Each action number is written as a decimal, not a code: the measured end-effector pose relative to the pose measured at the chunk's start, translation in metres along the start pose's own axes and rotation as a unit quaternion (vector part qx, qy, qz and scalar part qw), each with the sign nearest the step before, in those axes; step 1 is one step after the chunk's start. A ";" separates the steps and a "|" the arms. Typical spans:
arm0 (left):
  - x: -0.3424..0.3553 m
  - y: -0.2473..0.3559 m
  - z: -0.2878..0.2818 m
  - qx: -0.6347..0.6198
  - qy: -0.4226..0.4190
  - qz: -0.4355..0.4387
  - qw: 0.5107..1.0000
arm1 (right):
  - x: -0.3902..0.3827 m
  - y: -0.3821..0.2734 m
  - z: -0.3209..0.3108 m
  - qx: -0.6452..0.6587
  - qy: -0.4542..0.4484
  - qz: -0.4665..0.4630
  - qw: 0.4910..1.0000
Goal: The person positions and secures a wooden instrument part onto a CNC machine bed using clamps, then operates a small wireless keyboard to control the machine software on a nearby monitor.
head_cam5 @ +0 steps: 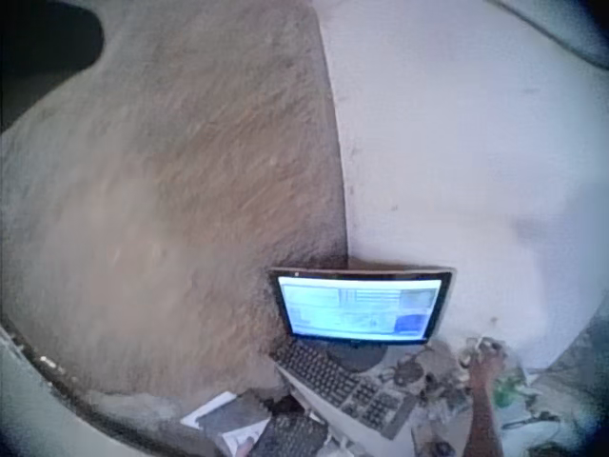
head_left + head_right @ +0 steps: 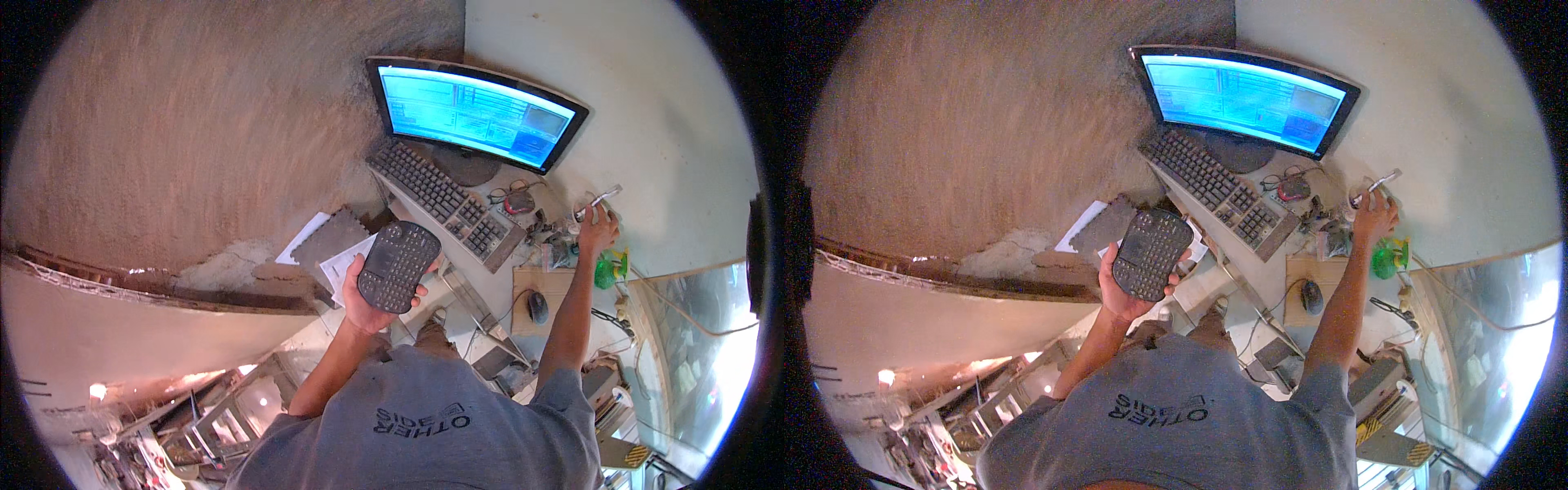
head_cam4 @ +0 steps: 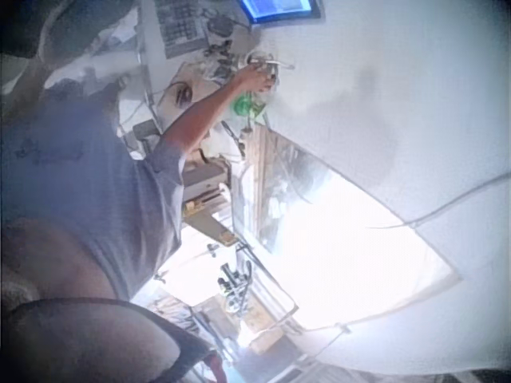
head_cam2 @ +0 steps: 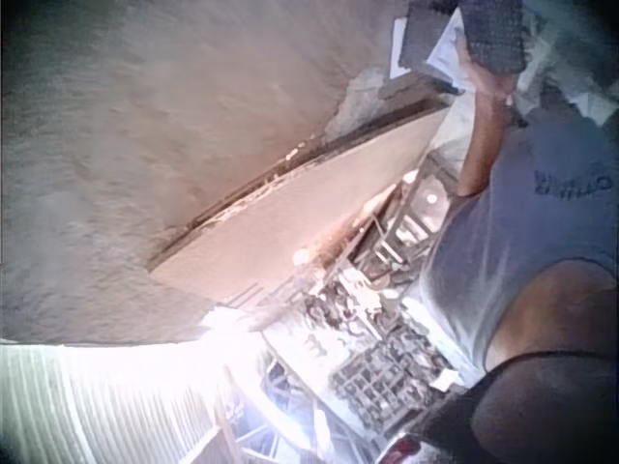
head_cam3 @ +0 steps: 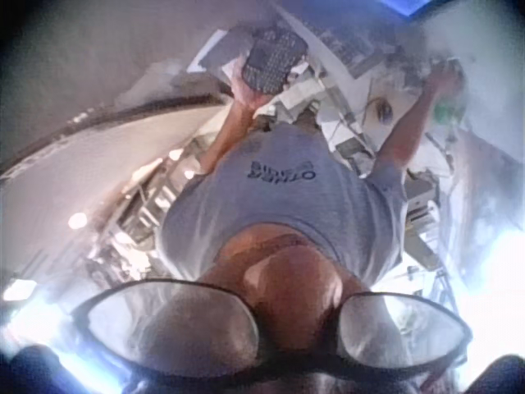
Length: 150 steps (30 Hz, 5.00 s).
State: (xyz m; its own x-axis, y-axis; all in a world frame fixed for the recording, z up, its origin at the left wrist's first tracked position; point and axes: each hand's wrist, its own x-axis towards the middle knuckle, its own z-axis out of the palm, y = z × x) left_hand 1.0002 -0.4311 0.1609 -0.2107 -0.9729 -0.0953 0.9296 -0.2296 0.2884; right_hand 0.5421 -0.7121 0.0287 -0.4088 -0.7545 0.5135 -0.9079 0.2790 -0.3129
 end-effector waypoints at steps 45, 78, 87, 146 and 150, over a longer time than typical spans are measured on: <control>-0.034 0.078 -0.040 -0.048 -0.189 -0.313 0.930 | -0.271 -0.254 -0.353 0.156 -0.078 -0.108 0.979; -0.032 0.100 -0.041 -0.055 -0.105 -0.221 0.968 | -0.298 -0.268 -0.351 0.280 -0.164 -0.193 0.926; -0.022 0.100 -0.029 0.021 -0.103 -0.149 0.983 | -0.339 -0.267 -0.357 0.268 -0.394 -0.329 0.816; -0.013 0.105 -0.011 -0.050 -0.120 -0.014 0.991 | -0.321 -0.310 -0.350 0.333 -0.286 -0.255 0.862; -0.018 0.101 -0.006 -0.050 -0.114 -0.020 0.992 | -0.324 -0.306 -0.334 0.295 -0.227 -0.293 0.881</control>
State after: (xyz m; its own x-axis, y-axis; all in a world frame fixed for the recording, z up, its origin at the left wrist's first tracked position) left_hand 1.1000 -0.4370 0.1856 -0.2999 -0.9469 0.1160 0.9422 -0.2749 0.1915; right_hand 0.9215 -0.3551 0.2250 0.3151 -0.8636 0.3936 -0.6898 -0.4932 -0.5300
